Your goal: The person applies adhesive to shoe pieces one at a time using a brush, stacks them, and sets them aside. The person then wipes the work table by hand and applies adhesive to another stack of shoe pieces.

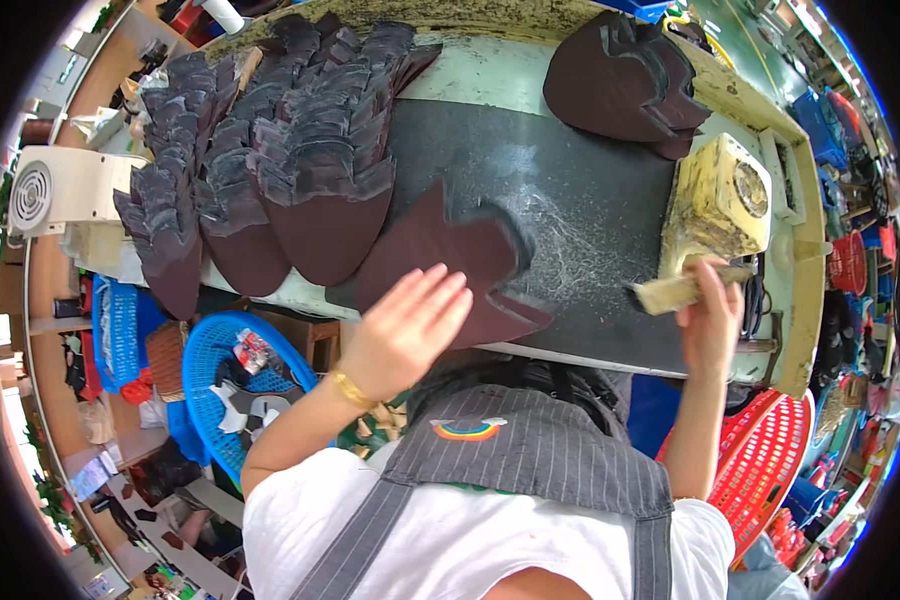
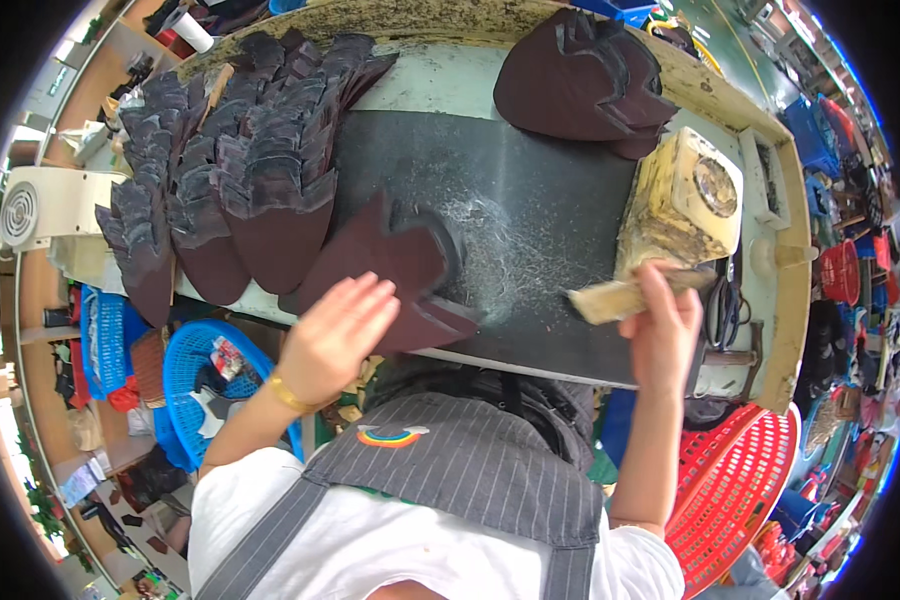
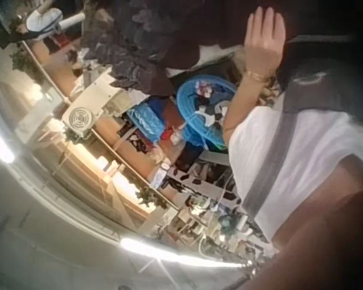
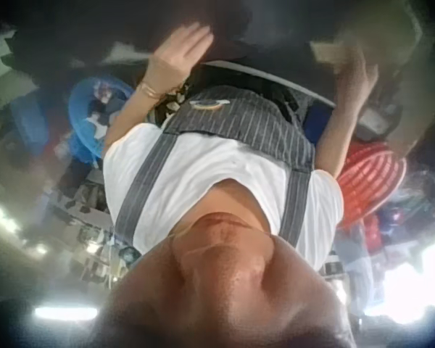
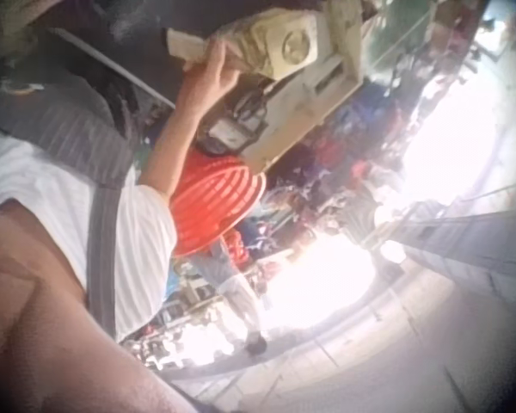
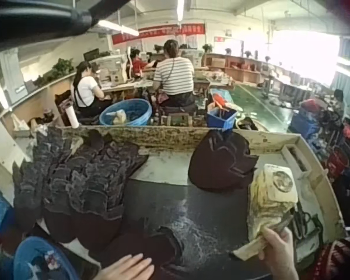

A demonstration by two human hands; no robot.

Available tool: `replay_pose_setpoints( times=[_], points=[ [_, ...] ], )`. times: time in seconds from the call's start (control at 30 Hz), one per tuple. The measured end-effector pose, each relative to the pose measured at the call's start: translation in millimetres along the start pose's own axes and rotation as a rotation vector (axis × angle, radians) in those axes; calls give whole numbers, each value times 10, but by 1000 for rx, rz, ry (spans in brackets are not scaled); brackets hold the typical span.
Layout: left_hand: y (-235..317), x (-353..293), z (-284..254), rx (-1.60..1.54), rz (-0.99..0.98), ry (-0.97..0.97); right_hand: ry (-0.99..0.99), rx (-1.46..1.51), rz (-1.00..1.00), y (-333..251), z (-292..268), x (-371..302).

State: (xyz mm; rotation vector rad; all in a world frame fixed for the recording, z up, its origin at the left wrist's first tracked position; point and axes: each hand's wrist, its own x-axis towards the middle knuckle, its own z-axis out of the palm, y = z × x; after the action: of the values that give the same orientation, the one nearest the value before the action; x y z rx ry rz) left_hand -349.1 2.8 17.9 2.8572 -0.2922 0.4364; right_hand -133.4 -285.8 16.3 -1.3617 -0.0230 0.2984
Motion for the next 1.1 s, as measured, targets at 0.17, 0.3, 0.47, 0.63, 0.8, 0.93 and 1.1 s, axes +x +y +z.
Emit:
replay_pose_setpoints(
  times=[0.17,0.3,0.47,0.63,0.8,0.93,1.1],
  points=[
    [93,-40,250,-158,-112,-292,-325,-219,-34,120,977,137],
    [-40,27,347,-191,-99,-330,-478,-568,-135,523,1453,296],
    [-58,-13,391,-261,-139,-241,-470,-612,-151,538,1547,419],
    [-101,-37,503,-316,-140,-171,-461,-695,-131,577,1588,600],
    [-66,-128,530,-309,-166,-134,-615,-643,-69,618,1628,588],
    [-61,-143,567,-345,-152,-80,-653,-613,83,474,1280,452],
    [-92,-170,597,-335,-141,-65,-692,-674,-6,577,994,176]
  ],
)
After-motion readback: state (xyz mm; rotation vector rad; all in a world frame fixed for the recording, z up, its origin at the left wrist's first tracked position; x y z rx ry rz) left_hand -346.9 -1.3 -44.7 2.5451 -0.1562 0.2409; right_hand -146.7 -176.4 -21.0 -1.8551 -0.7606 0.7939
